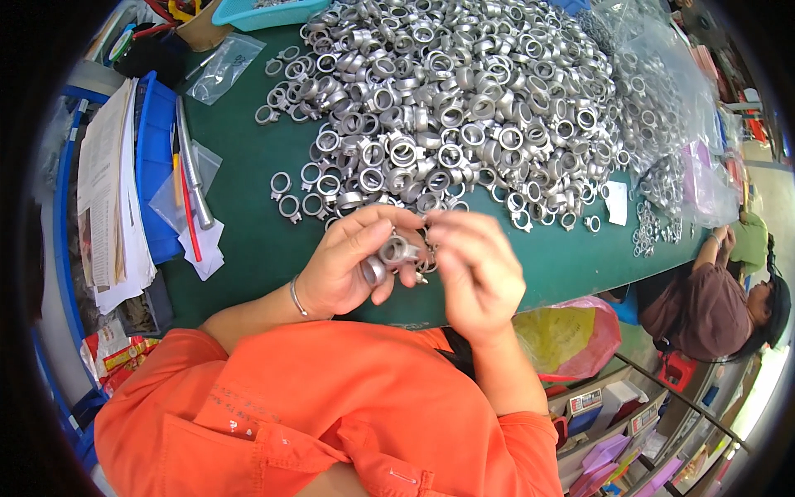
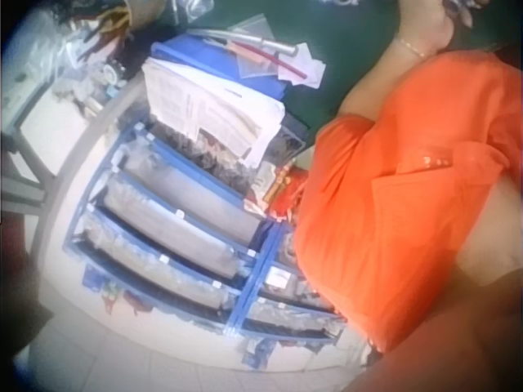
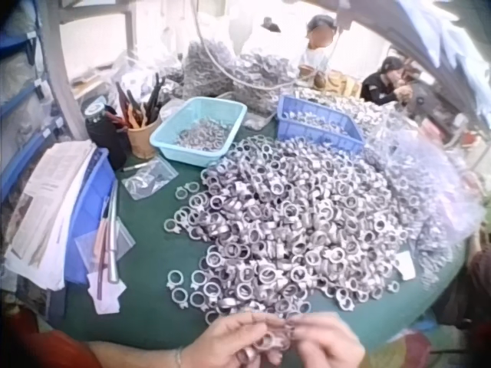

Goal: The person picks up small metal rings from a large pile on a green table, rotates them by hand to check their condition, and places them into a pink container.

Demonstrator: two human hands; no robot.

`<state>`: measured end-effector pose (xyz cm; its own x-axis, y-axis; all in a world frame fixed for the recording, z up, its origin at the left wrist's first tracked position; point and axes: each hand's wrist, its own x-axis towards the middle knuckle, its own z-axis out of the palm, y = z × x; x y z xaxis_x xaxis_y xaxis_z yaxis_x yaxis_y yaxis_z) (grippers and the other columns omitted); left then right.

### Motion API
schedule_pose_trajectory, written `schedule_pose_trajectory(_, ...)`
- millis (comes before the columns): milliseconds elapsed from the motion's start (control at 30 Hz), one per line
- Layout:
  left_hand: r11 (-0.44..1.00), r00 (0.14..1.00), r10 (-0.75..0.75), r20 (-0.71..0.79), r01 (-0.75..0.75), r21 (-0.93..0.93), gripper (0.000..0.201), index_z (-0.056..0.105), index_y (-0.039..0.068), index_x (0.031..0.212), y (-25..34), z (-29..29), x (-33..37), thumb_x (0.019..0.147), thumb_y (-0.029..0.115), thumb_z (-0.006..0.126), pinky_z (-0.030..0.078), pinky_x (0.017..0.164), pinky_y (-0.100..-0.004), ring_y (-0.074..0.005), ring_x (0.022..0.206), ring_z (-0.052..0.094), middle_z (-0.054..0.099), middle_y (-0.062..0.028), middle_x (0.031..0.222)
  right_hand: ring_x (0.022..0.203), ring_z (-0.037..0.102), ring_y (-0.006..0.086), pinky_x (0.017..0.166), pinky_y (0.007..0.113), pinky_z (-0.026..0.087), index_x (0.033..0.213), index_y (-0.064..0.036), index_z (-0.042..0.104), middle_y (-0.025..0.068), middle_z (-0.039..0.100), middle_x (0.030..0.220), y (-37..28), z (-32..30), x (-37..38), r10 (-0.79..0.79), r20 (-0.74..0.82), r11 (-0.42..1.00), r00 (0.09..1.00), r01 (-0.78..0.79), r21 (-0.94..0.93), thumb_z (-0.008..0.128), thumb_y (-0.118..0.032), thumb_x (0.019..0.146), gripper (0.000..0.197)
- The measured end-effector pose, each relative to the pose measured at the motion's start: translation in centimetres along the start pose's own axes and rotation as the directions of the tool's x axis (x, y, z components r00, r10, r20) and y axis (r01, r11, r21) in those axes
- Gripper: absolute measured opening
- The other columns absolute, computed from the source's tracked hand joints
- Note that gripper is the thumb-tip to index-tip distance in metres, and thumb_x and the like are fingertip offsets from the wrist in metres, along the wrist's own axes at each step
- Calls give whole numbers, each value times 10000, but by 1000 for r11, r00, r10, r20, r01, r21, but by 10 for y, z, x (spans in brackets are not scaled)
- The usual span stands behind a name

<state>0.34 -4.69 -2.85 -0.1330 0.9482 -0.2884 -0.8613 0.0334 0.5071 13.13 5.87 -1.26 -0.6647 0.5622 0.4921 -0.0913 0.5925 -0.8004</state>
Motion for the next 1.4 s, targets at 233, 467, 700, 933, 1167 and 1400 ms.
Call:
schedule_pose_trajectory(233, 961, 947, 276, -168, -271, 50, 110, 518, 32, 929, 2, -9, 5, 890, 133, 505, 349, 362, -170, -91, 579, 514, 565, -84, 799, 816, 503, 285, 712, 363, 417, 895, -41, 623, 105, 531, 885, 23, 5, 12, 157, 268, 860, 950, 2, -511, 691, -56, 666, 240)
schedule_pose_trajectory(467, 957, 973, 178, -144, -137, 256, 74, 541, 21, 900, -2, -2, 1, 844, 59, 570, 354, 370, -172, -73, 542, 512, 573, -58, 746, 646, 533, 227, 570, 304, 435, 764, -17, 588, 87, 540, 724, 22, -2, 1, 231, 74, 919, 970, -193, -344, 714, -51, 665, 164)
schedule_pose_trajectory(700, 885, 991, 124, -50, -88, 457, 115, 568, 21, 908, -5, 0, -1, 856, 123, 580, 351, 390, -170, -50, 526, 492, 577, -34, 725, 644, 521, 87, 559, 229, 441, 852, 20, 575, 40, 599, 770, -7, 1, -14, 558, 210, 688, 803, -589, 424, 583, -9, 826, 40)
schedule_pose_trajectory(933, 906, 995, 87, -57, -55, 421, 102, 579, 17, 910, -3, -2, -1, 865, 107, 563, 355, 395, -174, -53, 555, 501, 575, -29, 727, 712, 567, 149, 623, 255, 466, 858, 20, 560, 83, 598, 816, -7, -1, -12, 351, 211, 913, 912, -384, 140, 564, 49, 804, 62)
schedule_pose_trajectory(1167, 773, 948, 307, 81, -298, 559, 70, 619, 13, 880, -7, -4, 1, 816, 34, 602, 376, 440, -183, -65, 560, 508, 564, -33, 801, 731, 560, 113, 662, 247, 470, 943, 32, 548, 73, 583, 815, -4, 3, -15, 514, 94, 778, 853, -510, 366, 506, 9, 863, 93)
schedule_pose_trajectory(1400, 739, 921, 377, 97, -362, 568, 66, 589, 22, 875, -9, -1, 1, 816, 46, 609, 377, 443, -181, -61, 548, 501, 566, -27, 788, 829, 577, 143, 755, 259, 468, 1070, 50, 536, 119, 598, 962, 4, 2, -16, 479, 173, 585, 860, -460, 668, 558, -32, 849, 238)
